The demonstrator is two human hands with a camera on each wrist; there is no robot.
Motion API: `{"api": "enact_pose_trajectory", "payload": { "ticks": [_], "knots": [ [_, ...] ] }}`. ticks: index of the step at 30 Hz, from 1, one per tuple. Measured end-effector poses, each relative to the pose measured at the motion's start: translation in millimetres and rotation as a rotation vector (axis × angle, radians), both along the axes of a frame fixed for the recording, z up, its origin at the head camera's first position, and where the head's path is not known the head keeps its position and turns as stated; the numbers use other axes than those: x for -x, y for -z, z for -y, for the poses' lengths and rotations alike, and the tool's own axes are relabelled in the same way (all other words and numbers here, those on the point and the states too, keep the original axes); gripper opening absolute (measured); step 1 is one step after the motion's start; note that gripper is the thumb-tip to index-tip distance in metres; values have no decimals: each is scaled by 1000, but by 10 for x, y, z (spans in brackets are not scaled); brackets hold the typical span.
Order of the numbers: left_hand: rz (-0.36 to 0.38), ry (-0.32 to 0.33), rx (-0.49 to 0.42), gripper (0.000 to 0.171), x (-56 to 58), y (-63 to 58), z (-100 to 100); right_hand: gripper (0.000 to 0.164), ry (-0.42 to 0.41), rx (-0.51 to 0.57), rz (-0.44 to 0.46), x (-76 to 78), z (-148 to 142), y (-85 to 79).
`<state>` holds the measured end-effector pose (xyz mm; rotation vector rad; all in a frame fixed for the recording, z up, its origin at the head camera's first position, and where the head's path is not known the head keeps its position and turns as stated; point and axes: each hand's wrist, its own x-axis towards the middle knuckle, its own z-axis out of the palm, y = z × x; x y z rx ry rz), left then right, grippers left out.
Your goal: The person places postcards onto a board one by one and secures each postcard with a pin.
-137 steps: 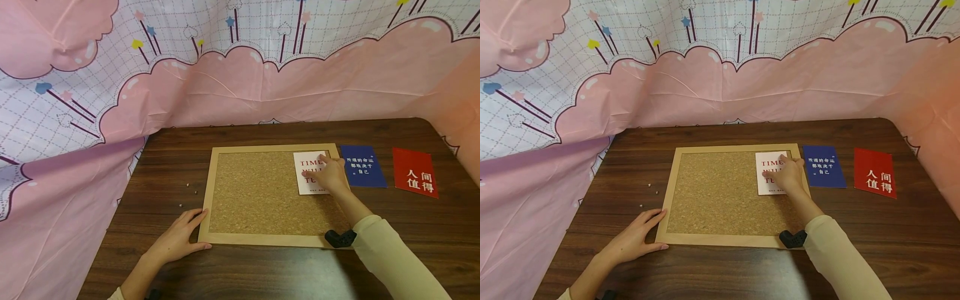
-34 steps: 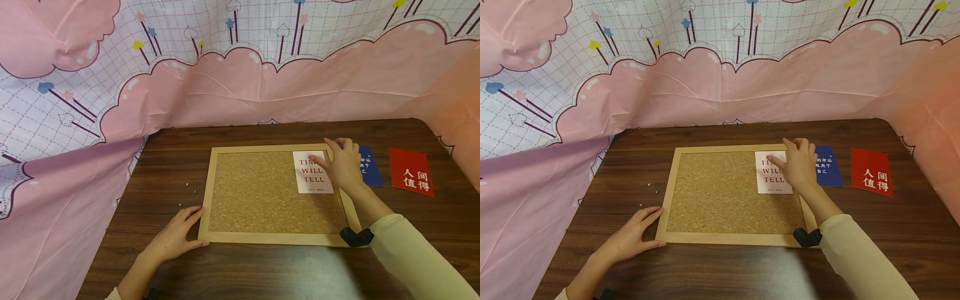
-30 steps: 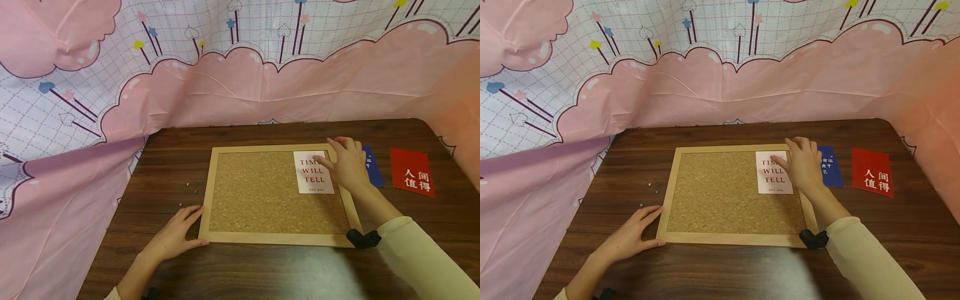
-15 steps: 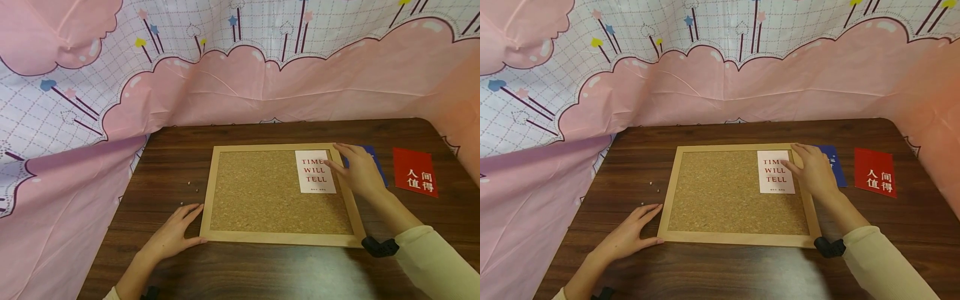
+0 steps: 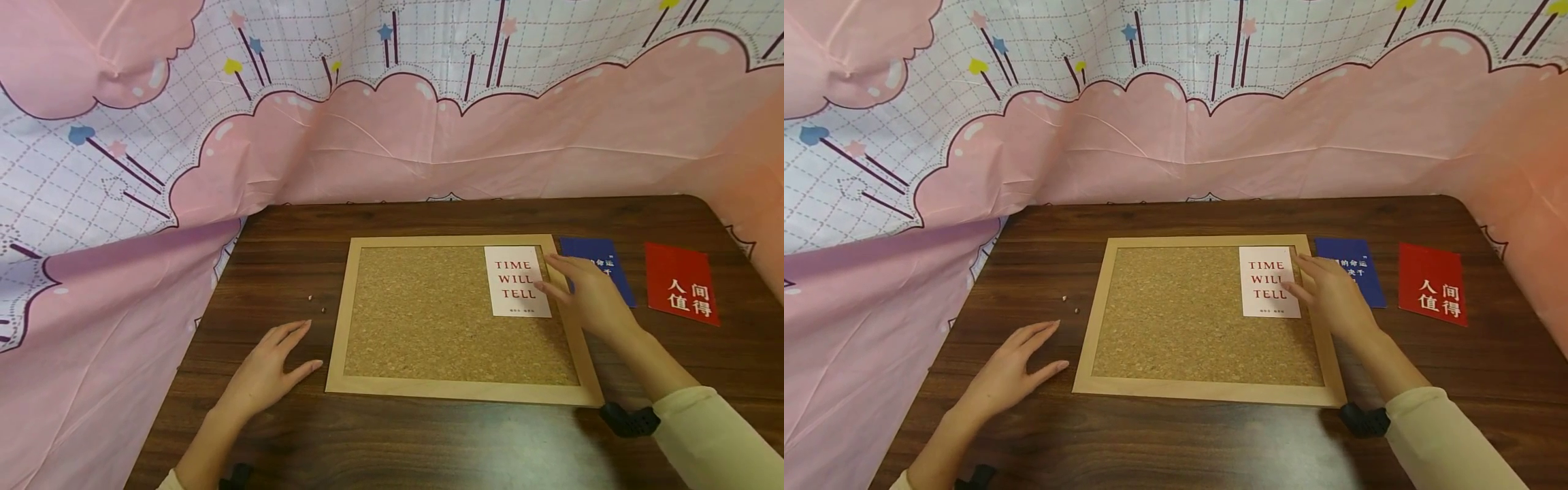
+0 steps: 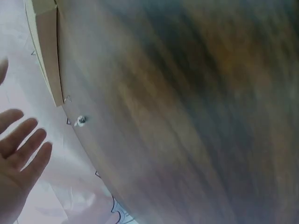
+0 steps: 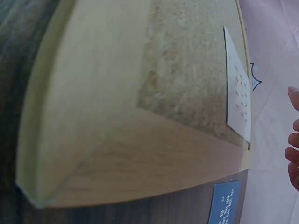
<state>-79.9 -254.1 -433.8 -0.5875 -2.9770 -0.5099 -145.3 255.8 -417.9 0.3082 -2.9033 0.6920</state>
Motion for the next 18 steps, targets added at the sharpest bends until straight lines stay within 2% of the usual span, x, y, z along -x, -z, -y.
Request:
{"api": "enact_pose_trajectory", "payload": {
  "ticks": [4,9,15,18],
  "knots": [
    [-91,-80,-48,62,25,-32,41,59,-3,2,-7,-21,-37,58],
    [-128,-164,-148,53,58,-32,107,58,-11,10,-15,-23,-59,135],
    [-98,-263,-251,46,93,-8,184,56,-36,7,-76,-12,-71,258],
    [-61,-289,-273,45,103,3,208,57,-43,3,-65,-13,-75,299]
  ]
}}
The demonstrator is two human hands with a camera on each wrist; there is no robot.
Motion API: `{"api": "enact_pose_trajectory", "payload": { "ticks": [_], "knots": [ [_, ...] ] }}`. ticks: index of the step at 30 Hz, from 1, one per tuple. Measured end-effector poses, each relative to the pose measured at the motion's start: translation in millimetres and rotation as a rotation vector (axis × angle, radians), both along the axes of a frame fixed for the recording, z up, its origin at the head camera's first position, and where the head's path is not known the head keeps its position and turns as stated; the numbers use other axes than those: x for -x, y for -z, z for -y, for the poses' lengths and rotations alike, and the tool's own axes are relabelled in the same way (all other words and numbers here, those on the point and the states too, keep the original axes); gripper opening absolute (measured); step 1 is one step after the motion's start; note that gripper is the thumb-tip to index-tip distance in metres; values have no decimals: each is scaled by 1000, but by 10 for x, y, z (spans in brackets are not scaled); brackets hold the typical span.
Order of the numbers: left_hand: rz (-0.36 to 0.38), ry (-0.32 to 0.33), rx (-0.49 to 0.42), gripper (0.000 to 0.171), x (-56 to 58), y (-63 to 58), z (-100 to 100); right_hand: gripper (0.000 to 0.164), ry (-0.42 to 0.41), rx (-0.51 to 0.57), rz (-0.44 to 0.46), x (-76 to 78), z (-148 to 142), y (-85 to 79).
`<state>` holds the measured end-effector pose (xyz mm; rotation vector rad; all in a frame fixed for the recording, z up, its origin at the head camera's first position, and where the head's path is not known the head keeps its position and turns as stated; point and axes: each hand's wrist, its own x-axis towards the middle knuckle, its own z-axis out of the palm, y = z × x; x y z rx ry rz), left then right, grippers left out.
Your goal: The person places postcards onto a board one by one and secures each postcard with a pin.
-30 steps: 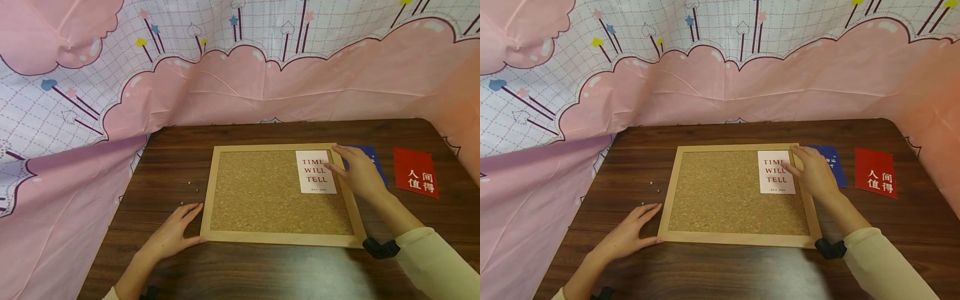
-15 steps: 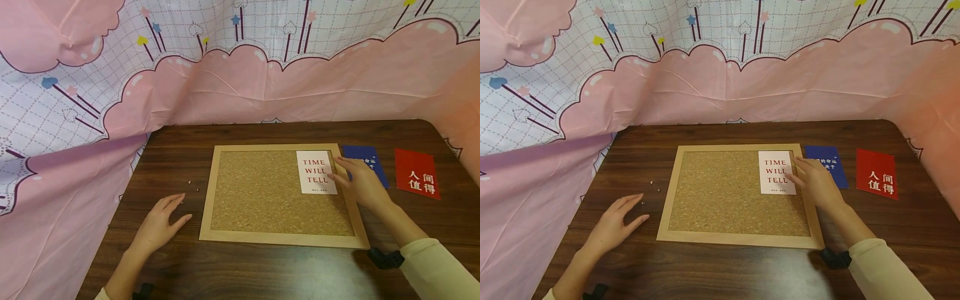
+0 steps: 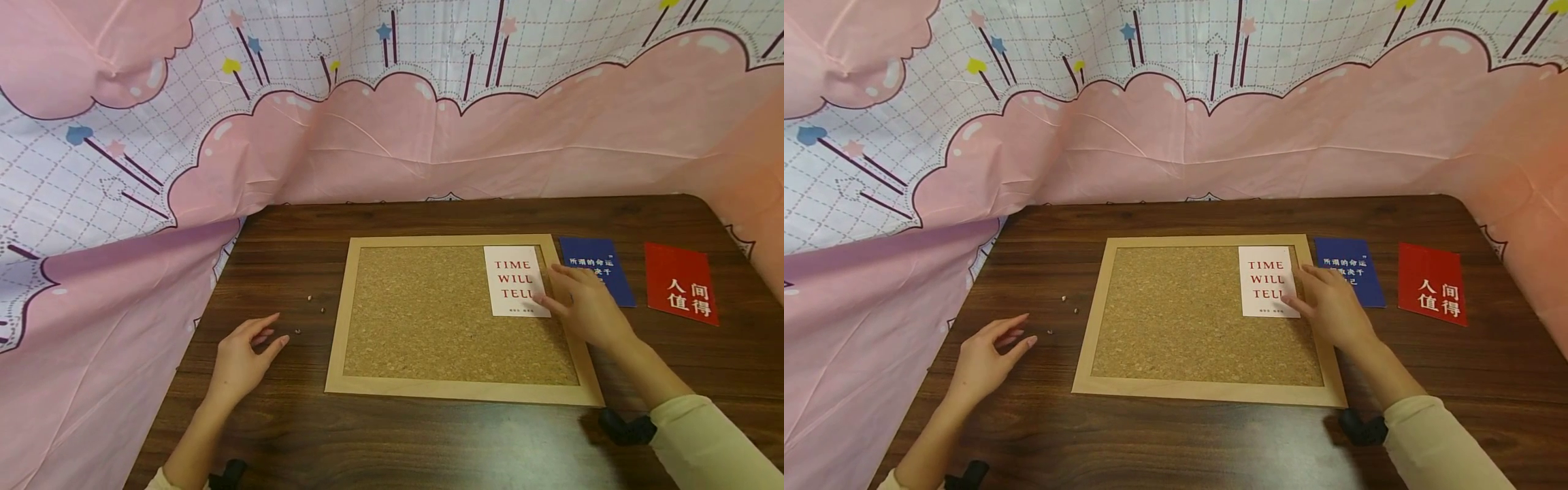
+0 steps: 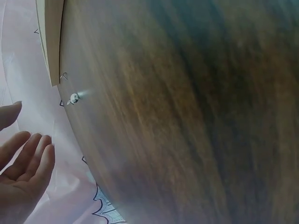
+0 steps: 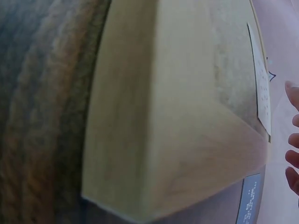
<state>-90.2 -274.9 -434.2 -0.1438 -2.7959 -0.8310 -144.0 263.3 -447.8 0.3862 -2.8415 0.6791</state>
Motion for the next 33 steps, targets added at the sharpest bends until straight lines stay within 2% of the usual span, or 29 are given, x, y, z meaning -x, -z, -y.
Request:
{"api": "enact_pose_trajectory", "payload": {
  "ticks": [6,9,12,15,20,27,33],
  "knots": [
    [76,12,-45,47,34,32,25,59,-12,-8,-10,-26,9,73],
    [177,-22,-78,50,54,31,37,59,-14,-6,-32,-38,23,110],
    [307,-89,-117,52,72,21,57,58,-19,-5,-51,-44,33,146],
    [387,-127,-147,53,91,31,72,57,-25,-4,-64,-51,38,178],
    [420,-127,-168,49,130,76,78,56,-19,-2,-43,-52,37,224],
    [434,-140,-182,48,175,122,69,57,-17,-2,-89,-43,56,268],
    [453,-131,-190,48,205,167,64,54,-8,4,-75,-56,55,270]
  ]
}}
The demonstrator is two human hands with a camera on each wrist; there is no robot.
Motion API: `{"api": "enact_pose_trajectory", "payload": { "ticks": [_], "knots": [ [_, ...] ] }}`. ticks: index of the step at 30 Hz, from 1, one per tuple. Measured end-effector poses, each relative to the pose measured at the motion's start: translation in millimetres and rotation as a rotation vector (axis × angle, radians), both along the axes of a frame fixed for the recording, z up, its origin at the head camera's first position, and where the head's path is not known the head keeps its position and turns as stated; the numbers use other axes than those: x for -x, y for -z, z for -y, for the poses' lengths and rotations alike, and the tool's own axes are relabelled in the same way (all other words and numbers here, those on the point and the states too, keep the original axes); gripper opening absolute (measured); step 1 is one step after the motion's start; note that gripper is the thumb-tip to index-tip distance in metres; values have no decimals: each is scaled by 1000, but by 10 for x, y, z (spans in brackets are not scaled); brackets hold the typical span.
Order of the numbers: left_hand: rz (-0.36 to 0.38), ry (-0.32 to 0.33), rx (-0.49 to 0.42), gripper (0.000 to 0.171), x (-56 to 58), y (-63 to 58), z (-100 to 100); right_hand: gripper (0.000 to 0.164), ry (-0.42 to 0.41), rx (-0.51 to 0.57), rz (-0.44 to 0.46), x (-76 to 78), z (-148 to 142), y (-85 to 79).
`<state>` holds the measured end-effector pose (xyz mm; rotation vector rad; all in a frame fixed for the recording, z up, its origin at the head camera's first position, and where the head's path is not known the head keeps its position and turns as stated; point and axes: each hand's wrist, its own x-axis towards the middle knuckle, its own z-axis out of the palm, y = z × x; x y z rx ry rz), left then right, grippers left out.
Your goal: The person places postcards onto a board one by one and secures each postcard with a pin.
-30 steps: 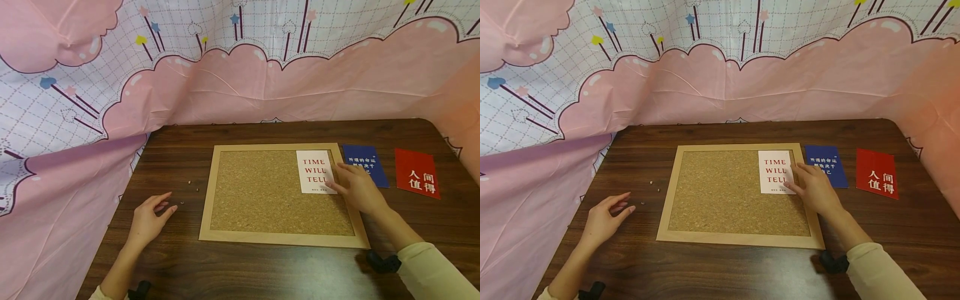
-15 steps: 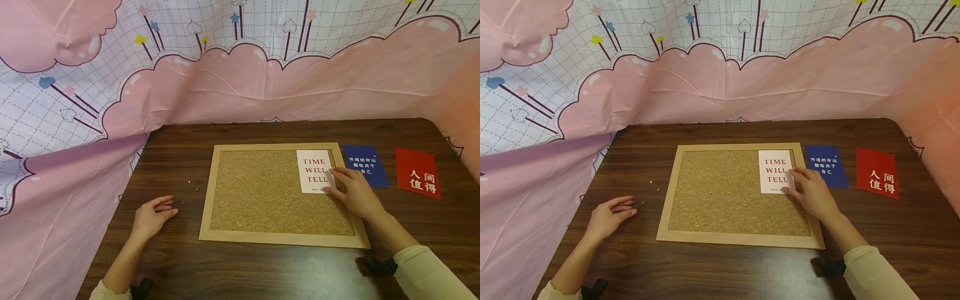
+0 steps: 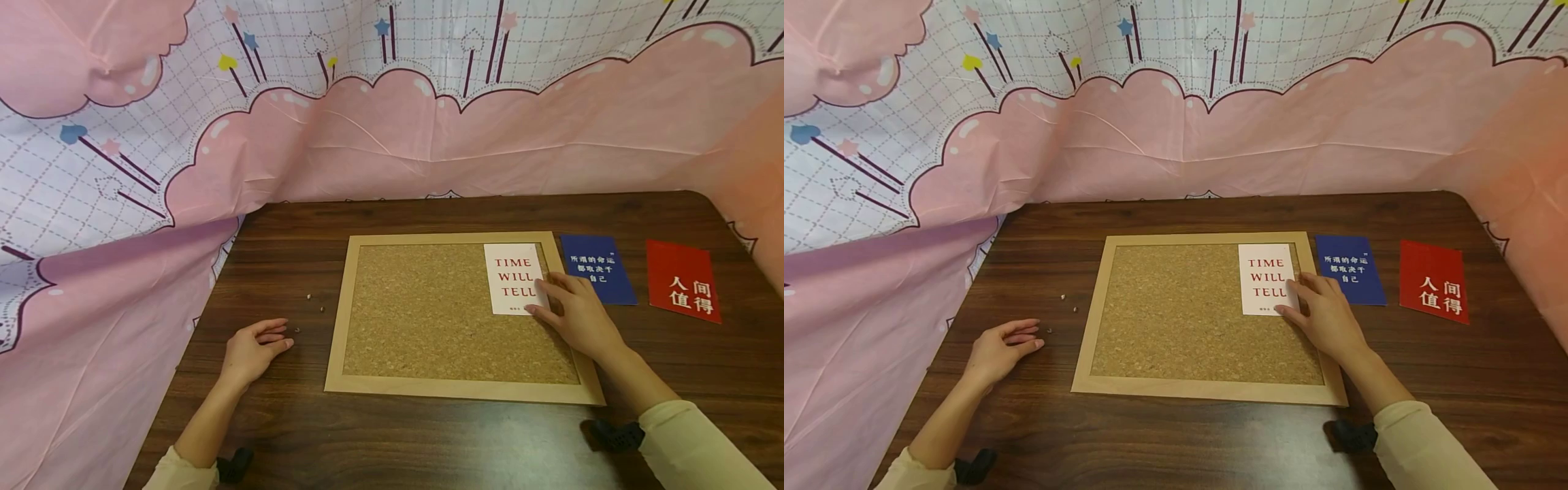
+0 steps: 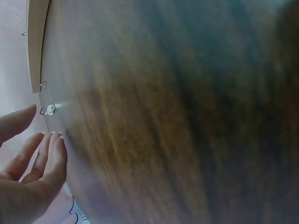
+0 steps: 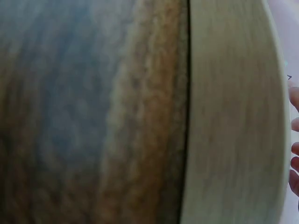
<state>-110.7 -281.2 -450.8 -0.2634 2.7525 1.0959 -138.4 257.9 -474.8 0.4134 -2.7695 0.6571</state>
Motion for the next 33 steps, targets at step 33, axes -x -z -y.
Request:
{"api": "enact_pose_trajectory", "payload": {
  "ticks": [33],
  "knots": [
    [-54,45,12,30,166,177,-8,53,-7,-19,8,4,5,-26]
  ]
}}
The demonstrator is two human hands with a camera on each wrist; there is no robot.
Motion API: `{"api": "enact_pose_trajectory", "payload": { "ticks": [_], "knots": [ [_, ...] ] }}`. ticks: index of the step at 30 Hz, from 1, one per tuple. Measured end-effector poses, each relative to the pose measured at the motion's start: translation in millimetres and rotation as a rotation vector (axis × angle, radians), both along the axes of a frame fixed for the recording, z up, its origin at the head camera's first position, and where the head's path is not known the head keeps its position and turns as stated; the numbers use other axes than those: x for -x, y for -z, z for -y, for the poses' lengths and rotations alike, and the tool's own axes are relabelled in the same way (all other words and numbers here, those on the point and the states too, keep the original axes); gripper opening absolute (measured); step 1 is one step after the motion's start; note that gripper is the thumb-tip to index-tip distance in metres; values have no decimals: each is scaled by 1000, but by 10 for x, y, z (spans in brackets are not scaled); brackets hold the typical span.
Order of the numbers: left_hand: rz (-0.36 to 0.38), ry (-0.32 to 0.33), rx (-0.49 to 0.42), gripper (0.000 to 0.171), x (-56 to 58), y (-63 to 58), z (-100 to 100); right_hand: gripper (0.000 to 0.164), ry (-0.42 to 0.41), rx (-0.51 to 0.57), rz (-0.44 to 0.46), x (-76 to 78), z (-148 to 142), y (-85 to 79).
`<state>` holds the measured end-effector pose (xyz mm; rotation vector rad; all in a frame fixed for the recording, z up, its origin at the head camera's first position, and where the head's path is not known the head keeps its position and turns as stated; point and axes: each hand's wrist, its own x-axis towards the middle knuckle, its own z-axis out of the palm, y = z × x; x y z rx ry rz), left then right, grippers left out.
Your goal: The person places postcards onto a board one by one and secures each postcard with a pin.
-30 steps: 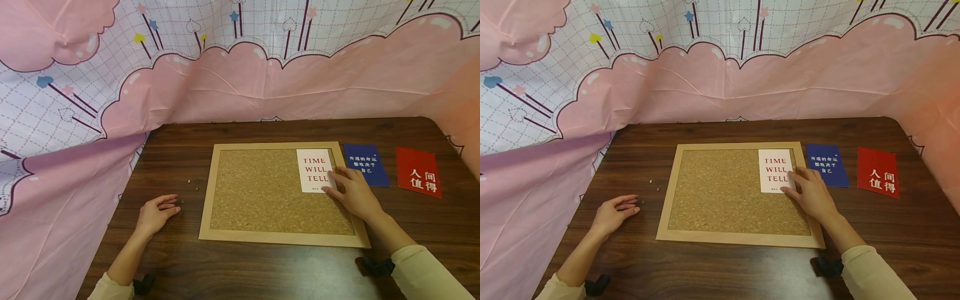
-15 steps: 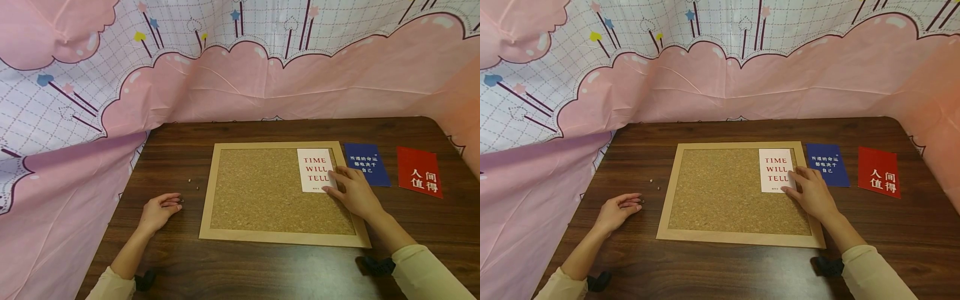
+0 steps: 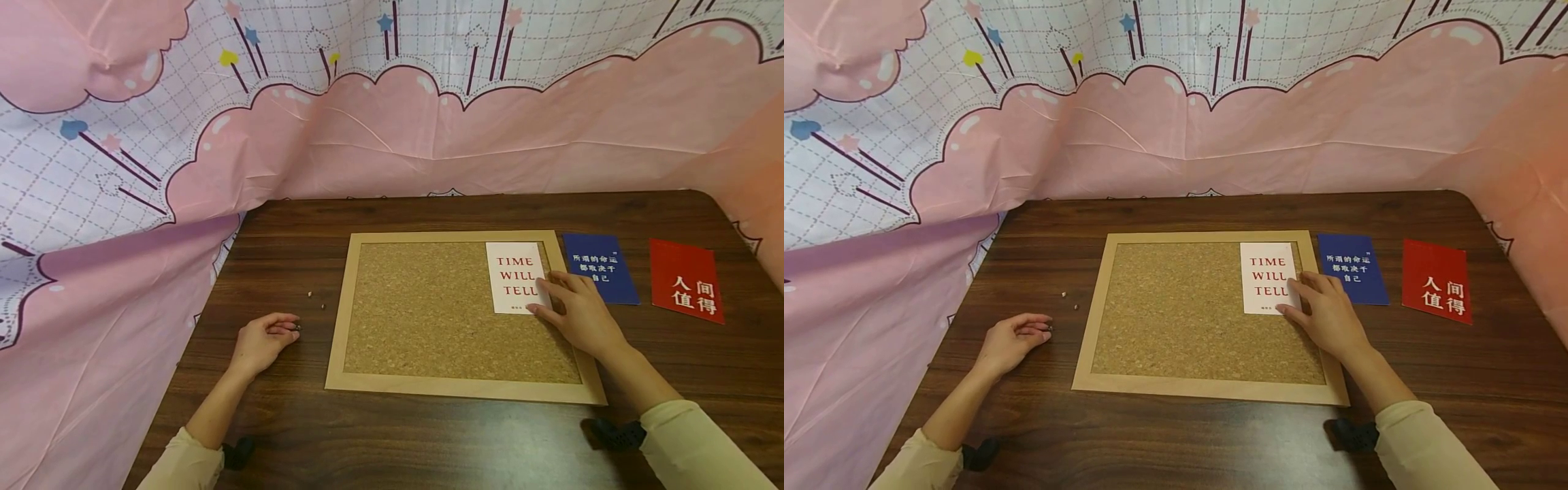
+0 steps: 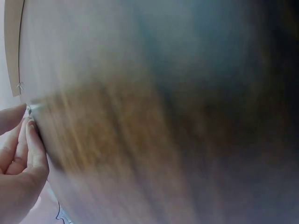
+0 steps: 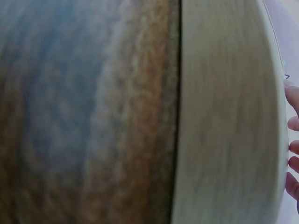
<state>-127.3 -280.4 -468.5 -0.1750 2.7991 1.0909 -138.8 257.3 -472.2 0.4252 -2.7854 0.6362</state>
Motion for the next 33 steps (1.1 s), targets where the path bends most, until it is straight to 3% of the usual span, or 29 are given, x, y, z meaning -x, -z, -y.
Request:
{"api": "enact_pose_trajectory", "payload": {
  "ticks": [14,33],
  "knots": [
    [-53,9,31,23,10,20,-34,53,8,-3,13,-4,5,5],
    [-109,-35,51,15,33,60,-55,54,10,3,14,2,0,23]
  ]
}}
